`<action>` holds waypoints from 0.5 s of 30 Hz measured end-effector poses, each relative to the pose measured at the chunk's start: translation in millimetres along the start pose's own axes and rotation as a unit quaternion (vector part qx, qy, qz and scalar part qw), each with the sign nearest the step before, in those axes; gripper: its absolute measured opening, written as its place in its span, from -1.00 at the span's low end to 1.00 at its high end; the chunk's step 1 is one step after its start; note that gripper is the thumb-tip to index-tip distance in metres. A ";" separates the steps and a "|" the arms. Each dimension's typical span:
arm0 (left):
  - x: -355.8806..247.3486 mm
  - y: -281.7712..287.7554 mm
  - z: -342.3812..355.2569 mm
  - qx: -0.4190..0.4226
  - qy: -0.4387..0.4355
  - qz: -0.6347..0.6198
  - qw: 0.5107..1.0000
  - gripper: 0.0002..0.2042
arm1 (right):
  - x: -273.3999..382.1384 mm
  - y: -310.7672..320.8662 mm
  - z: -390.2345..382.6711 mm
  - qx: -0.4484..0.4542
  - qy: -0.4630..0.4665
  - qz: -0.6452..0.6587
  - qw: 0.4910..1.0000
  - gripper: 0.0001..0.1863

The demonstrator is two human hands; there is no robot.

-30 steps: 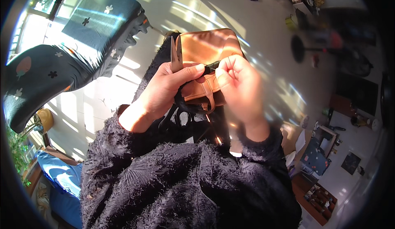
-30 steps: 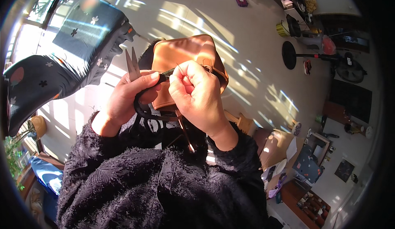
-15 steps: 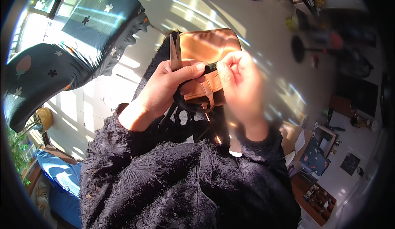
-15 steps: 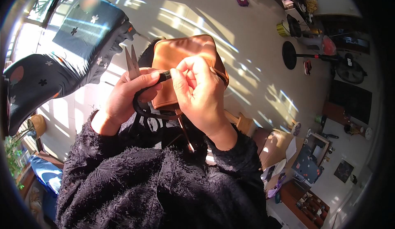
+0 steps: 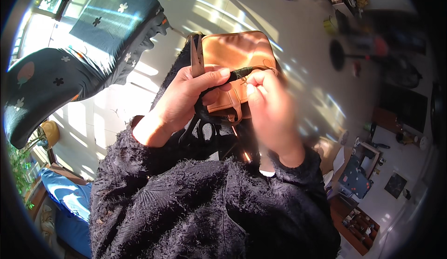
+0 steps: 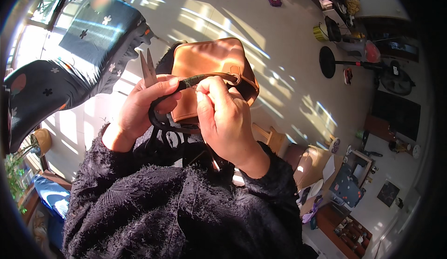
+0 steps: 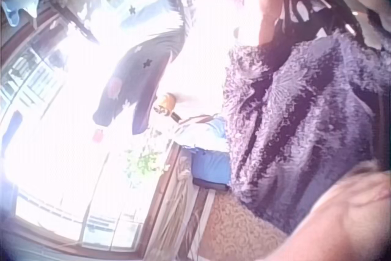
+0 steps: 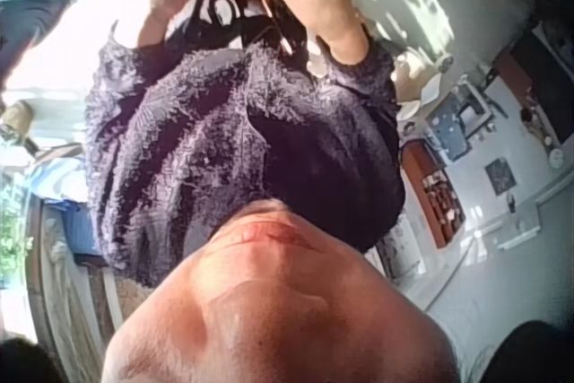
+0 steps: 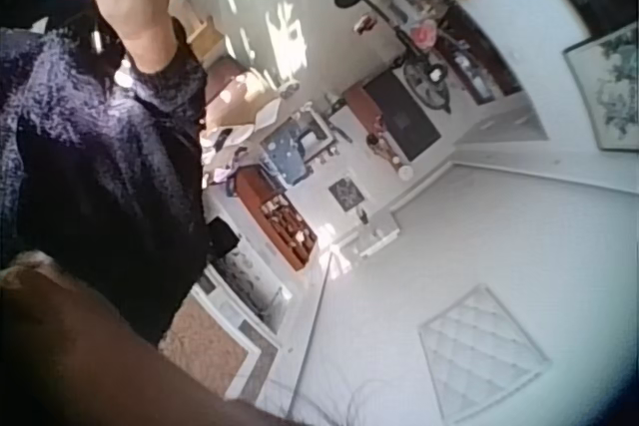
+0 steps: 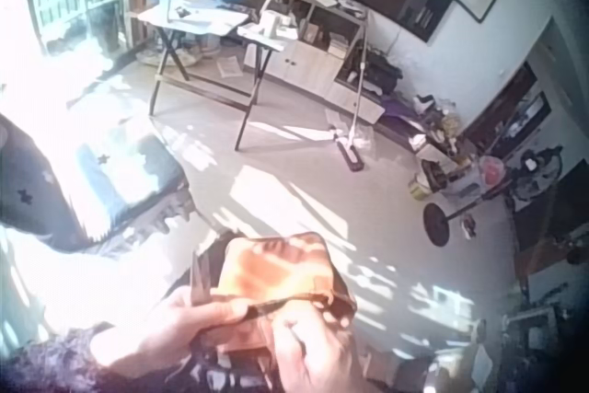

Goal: The person uses a pair of scissors to cut a black strap attached to a brown leather handbag. They repeatedly trim the strap, inspect the cut ends, and adjust the strap's position on the bag throughout the clip.

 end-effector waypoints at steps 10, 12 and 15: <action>1.1 3.3 1.8 0.002 0.002 -0.009 1.000 -0.85 | -7.6 2.7 1.9 -0.005 -0.037 0.036 0.999 -0.98; 1.9 6.5 2.6 0.003 0.004 -0.011 1.000 -0.85 | -10.1 3.2 1.7 0.014 -0.073 0.051 0.996 -0.98; 1.7 8.0 2.1 -0.003 0.003 -0.019 1.000 -0.85 | -10.6 5.7 0.1 0.035 -0.117 0.092 0.988 -0.98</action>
Point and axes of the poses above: each hand's wrist, its own z-axis towards the middle knuckle, its own y-axis out of the back of the hand, x = y × z, the point moved 7 cm from there along z, towards the middle knuckle, and after that the axes turned 11 degrees about -z, right-handed, at the moved point
